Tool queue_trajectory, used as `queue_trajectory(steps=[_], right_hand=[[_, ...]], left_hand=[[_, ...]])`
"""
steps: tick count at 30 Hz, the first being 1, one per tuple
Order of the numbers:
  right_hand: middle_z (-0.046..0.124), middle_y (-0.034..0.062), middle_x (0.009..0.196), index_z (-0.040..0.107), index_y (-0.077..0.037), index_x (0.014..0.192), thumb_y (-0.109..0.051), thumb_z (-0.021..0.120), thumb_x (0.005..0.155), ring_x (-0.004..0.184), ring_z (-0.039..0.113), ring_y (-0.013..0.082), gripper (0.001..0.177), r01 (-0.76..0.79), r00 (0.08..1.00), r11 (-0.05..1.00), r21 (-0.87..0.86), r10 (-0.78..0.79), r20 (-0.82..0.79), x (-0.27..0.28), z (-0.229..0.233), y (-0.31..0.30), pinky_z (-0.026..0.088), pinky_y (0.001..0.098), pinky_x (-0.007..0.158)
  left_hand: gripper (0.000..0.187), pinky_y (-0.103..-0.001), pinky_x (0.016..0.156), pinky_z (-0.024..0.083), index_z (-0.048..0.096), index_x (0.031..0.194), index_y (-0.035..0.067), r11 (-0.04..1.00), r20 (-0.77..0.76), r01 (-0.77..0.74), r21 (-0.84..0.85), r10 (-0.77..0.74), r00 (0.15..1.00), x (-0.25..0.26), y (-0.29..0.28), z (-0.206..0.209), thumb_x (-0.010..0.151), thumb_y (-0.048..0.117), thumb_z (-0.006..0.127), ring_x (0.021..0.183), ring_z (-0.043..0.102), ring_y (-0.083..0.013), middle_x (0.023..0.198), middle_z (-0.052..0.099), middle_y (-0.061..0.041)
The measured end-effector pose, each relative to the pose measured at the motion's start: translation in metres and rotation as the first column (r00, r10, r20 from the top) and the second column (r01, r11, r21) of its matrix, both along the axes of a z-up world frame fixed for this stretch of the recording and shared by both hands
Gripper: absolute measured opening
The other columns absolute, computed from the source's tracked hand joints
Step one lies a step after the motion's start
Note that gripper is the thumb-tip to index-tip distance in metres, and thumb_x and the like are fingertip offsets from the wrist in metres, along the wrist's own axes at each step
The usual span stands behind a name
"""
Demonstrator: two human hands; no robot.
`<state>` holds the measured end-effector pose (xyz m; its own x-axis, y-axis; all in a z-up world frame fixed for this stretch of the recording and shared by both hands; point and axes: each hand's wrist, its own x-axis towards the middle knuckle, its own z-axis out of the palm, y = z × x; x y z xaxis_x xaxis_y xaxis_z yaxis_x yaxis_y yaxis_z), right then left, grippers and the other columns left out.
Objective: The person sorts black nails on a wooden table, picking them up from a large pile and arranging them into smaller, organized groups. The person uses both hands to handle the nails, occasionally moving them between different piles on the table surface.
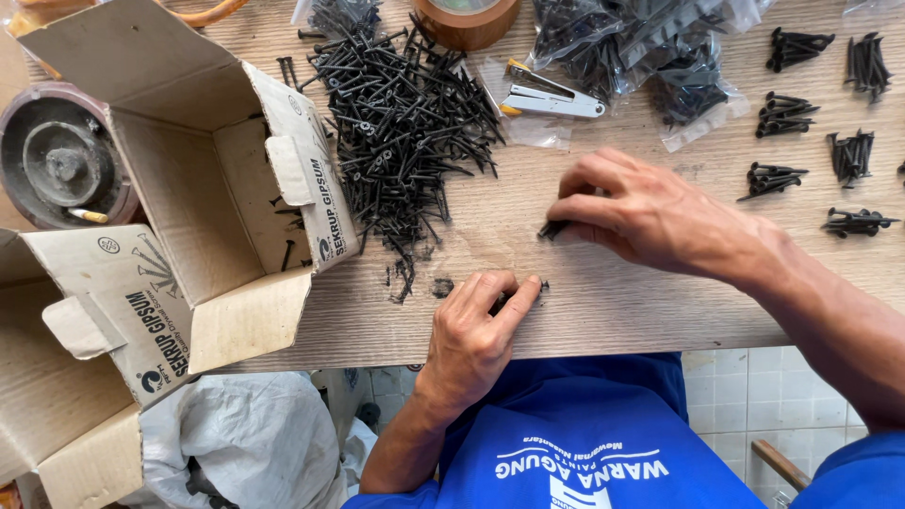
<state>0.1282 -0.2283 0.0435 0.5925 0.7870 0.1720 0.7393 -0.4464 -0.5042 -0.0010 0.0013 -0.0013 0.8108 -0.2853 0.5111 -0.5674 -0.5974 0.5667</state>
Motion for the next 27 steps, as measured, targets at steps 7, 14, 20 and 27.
queue_trajectory(steps=[7, 14, 20, 27], right_hand=[[0.063, 0.0091, 0.101, 0.074, -0.01, 0.107, -0.009, 0.077, 0.097, 0.092, 0.07, 0.0293, 0.011, 0.195, 0.98, 0.98, 0.029, -0.196, 0.034, -0.053, -0.035, 0.006, 0.062, 0.0413, 0.081], [0.061, 0.0091, 0.105, 0.071, -0.01, 0.115, -0.019, 0.069, 0.102, 0.094, 0.068, 0.03, 0.016, 0.217, 0.97, 0.975, 0.056, -0.209, -0.124, -0.084, -0.023, 0.023, 0.061, 0.0417, 0.078], [0.056, 0.0136, 0.112, 0.066, -0.005, 0.127, -0.019, 0.068, 0.101, 0.1, 0.065, 0.0343, 0.03, 0.198, 0.975, 0.98, 0.023, -0.195, -0.103, -0.094, -0.021, 0.019, 0.06, 0.0453, 0.083], [0.055, 0.0145, 0.114, 0.065, -0.002, 0.13, -0.026, 0.07, 0.1, 0.1, 0.062, 0.0346, 0.038, 0.274, 0.962, 0.96, 0.062, -0.272, -0.036, -0.106, -0.018, 0.021, 0.058, 0.0451, 0.084]], left_hand=[[0.022, -0.037, 0.068, 0.057, 0.075, 0.115, 0.002, 0.999, 0.013, 0.037, 0.002, -0.037, 0.999, 0.001, -0.007, 0.011, 0.106, 0.0, 0.055, 0.077, 0.065, -0.0296, 0.096, 0.06, -0.012], [0.025, -0.039, 0.078, 0.066, 0.066, 0.123, -0.002, 0.981, -0.108, -0.029, -0.192, 0.008, 0.994, -0.007, -0.003, 0.004, 0.101, 0.008, 0.072, 0.096, 0.075, -0.0331, 0.112, 0.066, -0.016], [0.033, -0.041, 0.082, 0.069, 0.066, 0.13, -0.002, 0.968, -0.248, 0.016, -0.25, -0.08, 0.965, -0.007, 0.003, 0.015, 0.099, 0.007, 0.073, 0.105, 0.075, -0.0375, 0.121, 0.064, -0.019], [0.038, -0.04, 0.081, 0.07, 0.067, 0.134, -0.001, 0.959, -0.318, 0.041, -0.28, -0.133, 0.939, -0.012, 0.003, 0.024, 0.097, -0.003, 0.07, 0.108, 0.075, -0.0392, 0.128, 0.064, -0.022]])
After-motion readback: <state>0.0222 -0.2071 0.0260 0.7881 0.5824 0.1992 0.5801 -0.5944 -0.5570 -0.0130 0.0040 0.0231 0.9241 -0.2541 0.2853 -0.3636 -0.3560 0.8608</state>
